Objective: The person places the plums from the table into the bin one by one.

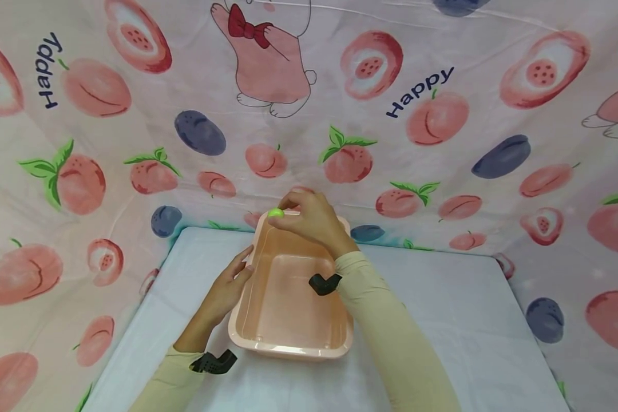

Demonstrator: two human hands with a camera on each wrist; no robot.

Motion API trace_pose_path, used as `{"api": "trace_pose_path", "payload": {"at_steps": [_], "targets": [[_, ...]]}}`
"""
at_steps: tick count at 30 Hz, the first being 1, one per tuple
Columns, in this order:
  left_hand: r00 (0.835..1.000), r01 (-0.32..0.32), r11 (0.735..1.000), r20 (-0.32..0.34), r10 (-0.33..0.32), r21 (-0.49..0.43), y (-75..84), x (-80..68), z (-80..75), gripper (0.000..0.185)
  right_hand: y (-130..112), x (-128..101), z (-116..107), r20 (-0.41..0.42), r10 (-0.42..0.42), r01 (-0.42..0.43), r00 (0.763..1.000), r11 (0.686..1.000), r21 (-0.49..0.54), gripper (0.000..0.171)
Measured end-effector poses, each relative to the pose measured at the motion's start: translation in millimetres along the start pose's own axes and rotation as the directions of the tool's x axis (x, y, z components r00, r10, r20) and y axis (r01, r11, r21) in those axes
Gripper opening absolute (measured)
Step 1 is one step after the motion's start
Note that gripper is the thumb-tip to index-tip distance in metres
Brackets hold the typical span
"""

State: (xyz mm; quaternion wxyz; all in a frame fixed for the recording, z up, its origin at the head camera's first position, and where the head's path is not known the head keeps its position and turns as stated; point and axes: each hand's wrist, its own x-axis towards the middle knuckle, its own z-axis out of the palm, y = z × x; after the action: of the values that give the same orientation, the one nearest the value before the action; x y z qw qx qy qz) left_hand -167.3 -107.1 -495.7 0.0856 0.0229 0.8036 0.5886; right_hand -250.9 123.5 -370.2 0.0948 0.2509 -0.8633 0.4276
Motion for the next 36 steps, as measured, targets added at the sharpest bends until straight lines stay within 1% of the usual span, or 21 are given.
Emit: {"api": "trace_pose_path", "payload": {"at_steps": [5,14,20,24,30,36], "targets": [[1.000,-0.008,1.000,0.005,0.008,-0.009,-0.5,-0.4,-1.1,0.051,-0.7,-3.9,0.6,0.018,0.037,-0.036,0.999,0.999,-0.037,0.026],[1.000,0.007,1.000,0.009,-0.007,0.001,0.4,-1.2,-1.4,0.051,-0.9,-4.9,1.7,0.038,0.026,-0.022,0.999,0.995,-0.095,0.031],[1.000,0.018,1.000,0.009,-0.018,0.005,0.0,-2.1,-1.1,0.050,-0.5,-5.1,2.5,0.056,0.033,-0.027,0.998,0.995,-0.099,0.033],[1.000,0.014,1.000,0.010,-0.014,0.003,-0.4,-2.2,-0.9,0.050,1.5,-5.7,3.0,0.065,0.035,-0.029,0.997,0.995,-0.099,0.033],[1.000,0.001,1.000,0.013,-0.001,0.005,-1.3,-0.7,-1.6,0.051,2.7,-5.5,4.0,0.055,0.029,-0.025,0.998,0.996,-0.088,0.031],[1.000,0.001,1.000,0.022,-0.001,-0.005,-1.6,-0.1,-1.7,0.051,2.1,-5.4,4.2,0.052,0.044,-0.040,0.998,0.996,-0.084,0.029]]}}
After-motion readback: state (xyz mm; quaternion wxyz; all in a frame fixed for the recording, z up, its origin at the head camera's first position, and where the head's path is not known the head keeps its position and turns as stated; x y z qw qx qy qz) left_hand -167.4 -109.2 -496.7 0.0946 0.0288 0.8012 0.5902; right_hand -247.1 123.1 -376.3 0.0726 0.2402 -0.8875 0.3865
